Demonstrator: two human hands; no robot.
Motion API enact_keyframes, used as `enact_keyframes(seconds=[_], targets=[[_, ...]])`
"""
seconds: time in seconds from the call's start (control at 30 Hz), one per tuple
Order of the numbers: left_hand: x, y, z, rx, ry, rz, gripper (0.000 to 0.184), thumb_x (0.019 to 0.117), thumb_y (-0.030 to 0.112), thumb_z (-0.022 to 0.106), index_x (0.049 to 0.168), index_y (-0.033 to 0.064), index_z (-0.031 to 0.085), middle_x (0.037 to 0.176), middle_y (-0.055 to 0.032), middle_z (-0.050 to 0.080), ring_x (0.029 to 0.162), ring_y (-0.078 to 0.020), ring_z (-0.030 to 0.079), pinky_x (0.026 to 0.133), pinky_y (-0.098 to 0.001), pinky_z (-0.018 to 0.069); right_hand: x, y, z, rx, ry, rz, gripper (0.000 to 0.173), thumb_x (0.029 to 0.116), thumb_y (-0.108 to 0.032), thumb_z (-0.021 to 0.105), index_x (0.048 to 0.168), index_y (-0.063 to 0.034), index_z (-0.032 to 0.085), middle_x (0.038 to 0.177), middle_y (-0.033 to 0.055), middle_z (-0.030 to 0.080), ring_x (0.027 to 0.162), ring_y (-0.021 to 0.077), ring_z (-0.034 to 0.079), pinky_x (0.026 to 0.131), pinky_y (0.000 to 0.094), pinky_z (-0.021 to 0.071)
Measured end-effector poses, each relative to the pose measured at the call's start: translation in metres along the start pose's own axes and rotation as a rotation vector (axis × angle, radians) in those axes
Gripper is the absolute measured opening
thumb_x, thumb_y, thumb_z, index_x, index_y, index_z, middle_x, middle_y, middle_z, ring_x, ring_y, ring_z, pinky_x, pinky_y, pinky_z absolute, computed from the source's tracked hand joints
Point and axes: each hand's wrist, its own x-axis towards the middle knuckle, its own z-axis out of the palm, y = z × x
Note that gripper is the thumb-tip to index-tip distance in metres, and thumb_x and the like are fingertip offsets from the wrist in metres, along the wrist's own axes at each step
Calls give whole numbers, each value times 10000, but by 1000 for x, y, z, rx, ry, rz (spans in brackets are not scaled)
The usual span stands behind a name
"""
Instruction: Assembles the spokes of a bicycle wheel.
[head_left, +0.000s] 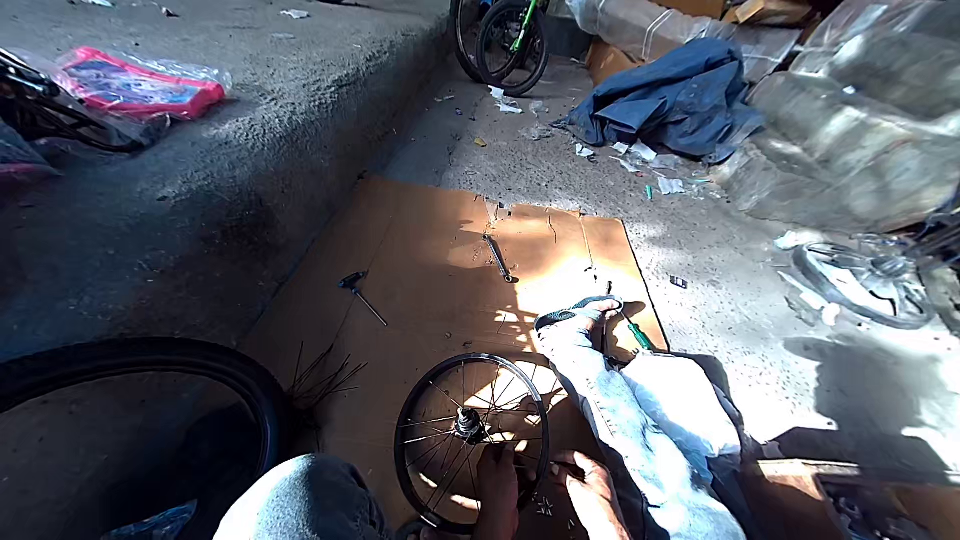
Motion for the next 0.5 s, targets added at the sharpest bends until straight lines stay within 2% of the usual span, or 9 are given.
enact_keyframes(seconds=[0.17,0.3,0.5], targets=[[1,0,0,-18,-1,-6,193,1091,106,508,1173,-68,536,795,-180,687,542,-217,661,521,-323,580,2,3,8,9,13,-29,102,905,-33,733,1004,-20,754,914,93,768,785,173,752,753,353,648],[1,0,0,-5,1,-12,206,1093,122,512,1175,-64,545,816,-185,687,553,-221,664,529,-332,581,3,8,11,-59,14,-97,127,908,-75,736,1024,-24,747,954,94,749,871,159,723,831,356,603],[1,-1,-1,-32,1,6,199,1088,106,517,1169,-73,544,808,-191,688,548,-228,667,533,-338,589,-2,6,9,-80,-25,-64,129,894,-85,752,1009,-26,752,935,96,750,854,164,725,826,357,604]])
